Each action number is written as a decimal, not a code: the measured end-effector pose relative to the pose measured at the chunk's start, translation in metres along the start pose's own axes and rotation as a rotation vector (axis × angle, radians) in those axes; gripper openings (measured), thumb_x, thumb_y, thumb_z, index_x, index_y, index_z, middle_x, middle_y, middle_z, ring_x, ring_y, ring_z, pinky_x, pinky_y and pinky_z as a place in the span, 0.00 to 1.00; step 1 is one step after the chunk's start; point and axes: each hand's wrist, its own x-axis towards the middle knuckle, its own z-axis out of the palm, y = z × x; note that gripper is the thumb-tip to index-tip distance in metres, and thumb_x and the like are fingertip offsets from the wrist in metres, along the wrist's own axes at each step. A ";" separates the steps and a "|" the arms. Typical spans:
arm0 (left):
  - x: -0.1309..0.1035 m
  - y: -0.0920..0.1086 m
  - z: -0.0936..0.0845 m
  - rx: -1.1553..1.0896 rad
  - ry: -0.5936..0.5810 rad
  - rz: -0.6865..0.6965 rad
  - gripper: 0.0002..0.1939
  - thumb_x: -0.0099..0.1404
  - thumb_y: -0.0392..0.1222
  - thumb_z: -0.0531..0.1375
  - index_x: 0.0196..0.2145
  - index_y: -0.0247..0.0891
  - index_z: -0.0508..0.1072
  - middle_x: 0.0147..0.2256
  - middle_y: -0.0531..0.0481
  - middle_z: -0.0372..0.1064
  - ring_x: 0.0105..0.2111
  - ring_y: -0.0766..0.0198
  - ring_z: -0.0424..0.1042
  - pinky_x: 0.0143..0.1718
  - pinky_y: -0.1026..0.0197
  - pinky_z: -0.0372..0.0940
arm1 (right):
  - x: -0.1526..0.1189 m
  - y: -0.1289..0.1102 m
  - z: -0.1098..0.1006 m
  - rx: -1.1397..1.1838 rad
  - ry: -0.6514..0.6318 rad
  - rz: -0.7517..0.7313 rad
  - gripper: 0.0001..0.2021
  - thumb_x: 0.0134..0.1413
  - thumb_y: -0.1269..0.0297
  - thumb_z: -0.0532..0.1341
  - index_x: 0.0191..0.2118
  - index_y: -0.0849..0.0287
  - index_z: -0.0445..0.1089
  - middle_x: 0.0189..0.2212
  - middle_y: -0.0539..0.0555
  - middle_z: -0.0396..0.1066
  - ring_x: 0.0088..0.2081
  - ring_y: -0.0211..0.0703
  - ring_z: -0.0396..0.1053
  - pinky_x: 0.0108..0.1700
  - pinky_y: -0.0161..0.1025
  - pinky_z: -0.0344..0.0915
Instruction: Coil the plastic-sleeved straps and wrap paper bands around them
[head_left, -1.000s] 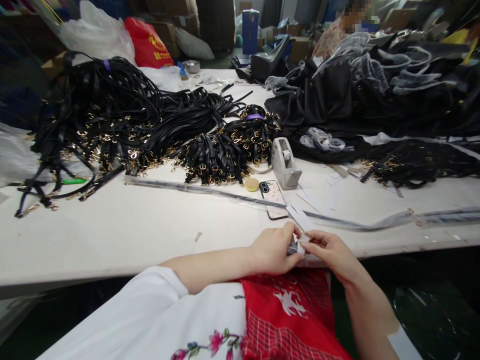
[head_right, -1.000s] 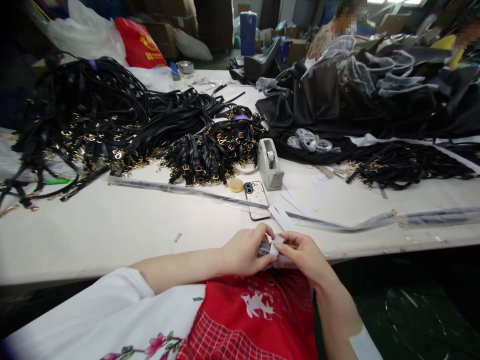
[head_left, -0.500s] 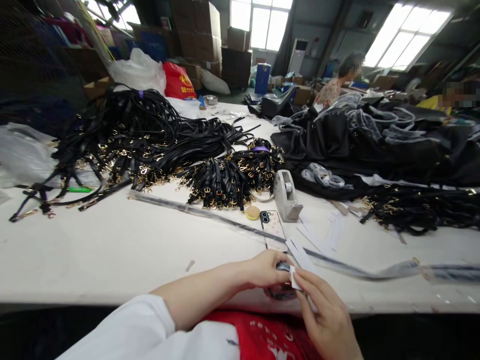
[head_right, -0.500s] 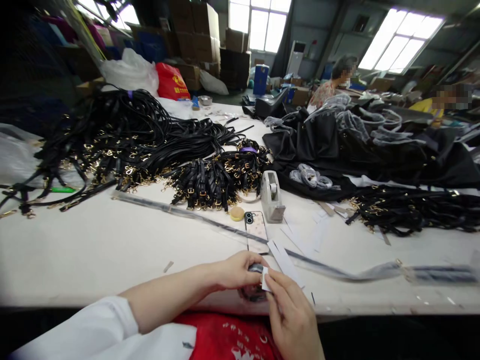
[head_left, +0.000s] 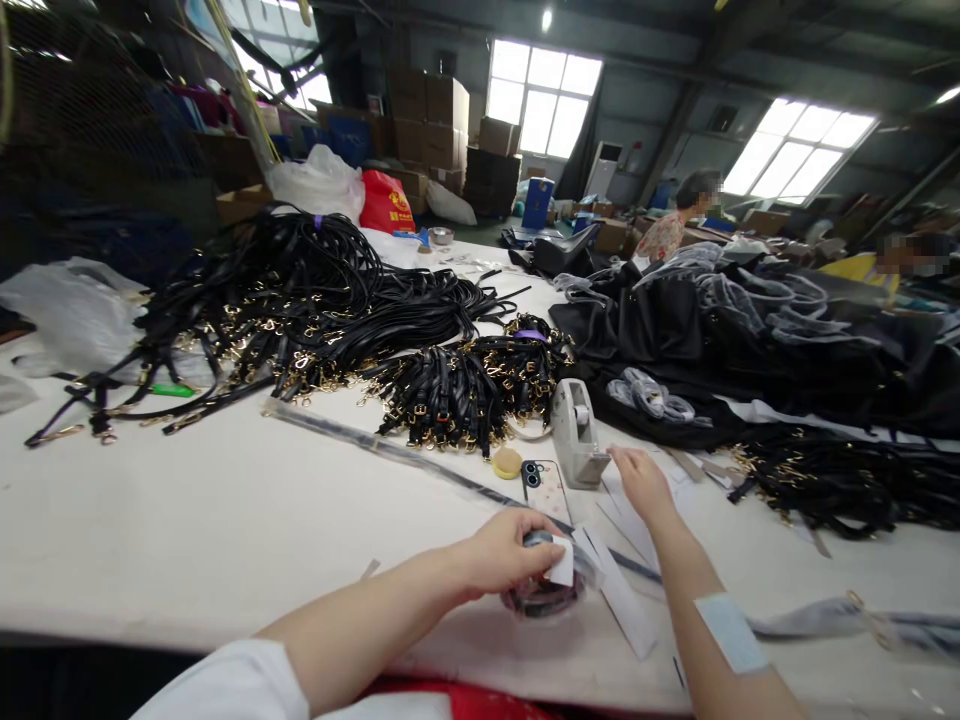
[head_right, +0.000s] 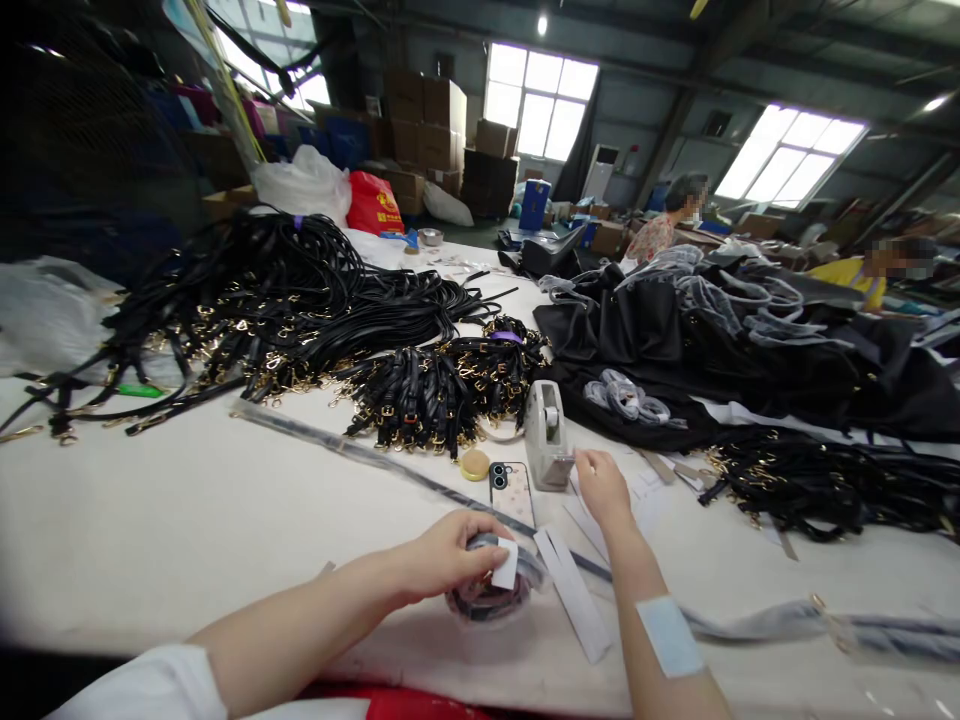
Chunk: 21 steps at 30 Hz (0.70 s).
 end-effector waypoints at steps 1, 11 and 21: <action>-0.001 0.000 0.000 -0.004 0.010 -0.007 0.21 0.52 0.50 0.63 0.39 0.30 0.74 0.25 0.51 0.67 0.25 0.66 0.63 0.29 0.63 0.59 | 0.012 0.006 0.008 0.008 -0.033 0.034 0.14 0.54 0.53 0.62 0.29 0.59 0.75 0.31 0.56 0.77 0.40 0.52 0.73 0.49 0.53 0.66; 0.006 -0.004 0.005 -0.024 0.017 -0.022 0.22 0.51 0.51 0.63 0.38 0.30 0.74 0.25 0.52 0.67 0.25 0.67 0.63 0.29 0.63 0.58 | -0.023 0.014 0.016 0.097 0.008 0.069 0.18 0.48 0.46 0.62 0.29 0.56 0.75 0.35 0.58 0.78 0.41 0.52 0.73 0.45 0.45 0.66; 0.013 -0.008 0.020 0.075 0.182 0.064 0.18 0.55 0.49 0.60 0.38 0.31 0.75 0.24 0.53 0.67 0.24 0.66 0.63 0.29 0.64 0.59 | -0.090 -0.026 -0.030 0.252 -0.139 0.175 0.17 0.53 0.47 0.60 0.33 0.57 0.73 0.19 0.48 0.68 0.24 0.42 0.66 0.31 0.38 0.63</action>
